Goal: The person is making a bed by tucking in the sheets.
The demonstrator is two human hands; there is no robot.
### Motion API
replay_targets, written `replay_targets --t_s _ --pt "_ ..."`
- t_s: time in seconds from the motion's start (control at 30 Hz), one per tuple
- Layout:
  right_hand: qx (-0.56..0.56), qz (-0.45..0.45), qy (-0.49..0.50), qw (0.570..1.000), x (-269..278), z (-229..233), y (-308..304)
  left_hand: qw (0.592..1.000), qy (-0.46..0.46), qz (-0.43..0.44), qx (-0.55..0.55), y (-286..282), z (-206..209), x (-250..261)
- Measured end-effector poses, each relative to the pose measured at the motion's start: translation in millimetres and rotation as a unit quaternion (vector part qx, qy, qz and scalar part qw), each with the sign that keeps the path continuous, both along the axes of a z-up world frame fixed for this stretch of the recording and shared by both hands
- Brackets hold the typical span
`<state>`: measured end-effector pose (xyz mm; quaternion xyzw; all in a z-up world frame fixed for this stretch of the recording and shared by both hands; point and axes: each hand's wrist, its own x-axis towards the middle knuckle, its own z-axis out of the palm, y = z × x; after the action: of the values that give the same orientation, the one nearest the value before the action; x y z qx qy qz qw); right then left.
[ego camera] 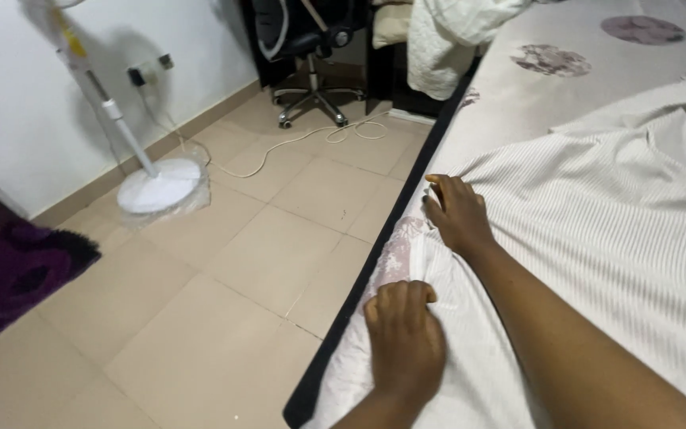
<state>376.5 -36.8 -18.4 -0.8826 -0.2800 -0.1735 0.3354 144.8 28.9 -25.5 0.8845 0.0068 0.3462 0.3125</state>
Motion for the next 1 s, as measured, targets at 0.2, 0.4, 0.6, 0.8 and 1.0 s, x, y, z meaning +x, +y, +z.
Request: replay_targets --t_s 0.2,0.4,0.6,0.8,1.0 --pt "0.043 -0.035 -0.058 0.997 -25.6 14.0 -0.2 1.0 0.0 -0.02 -0.024 3.2 5.4 -4.6" --pt "0.025 -0.059 -0.04 0.997 -36.7 4.4 -4.8 0.999 0.003 -0.013 -0.03 1.8 6.0 -5.7" --pt "-0.089 -0.057 -0.092 0.99 -46.1 -16.5 -24.0 0.999 -0.008 -0.007 -0.042 2.0 9.1 -10.0" --pt "-0.165 -0.093 -0.068 0.979 -56.0 -37.5 -44.0 0.999 -0.046 0.012 -0.015 -0.7 0.9 -10.7" --pt "-0.248 -0.132 0.028 0.959 -99.5 -33.9 -58.3 1.0 0.013 0.017 0.018 3.1 -2.9 -15.9"
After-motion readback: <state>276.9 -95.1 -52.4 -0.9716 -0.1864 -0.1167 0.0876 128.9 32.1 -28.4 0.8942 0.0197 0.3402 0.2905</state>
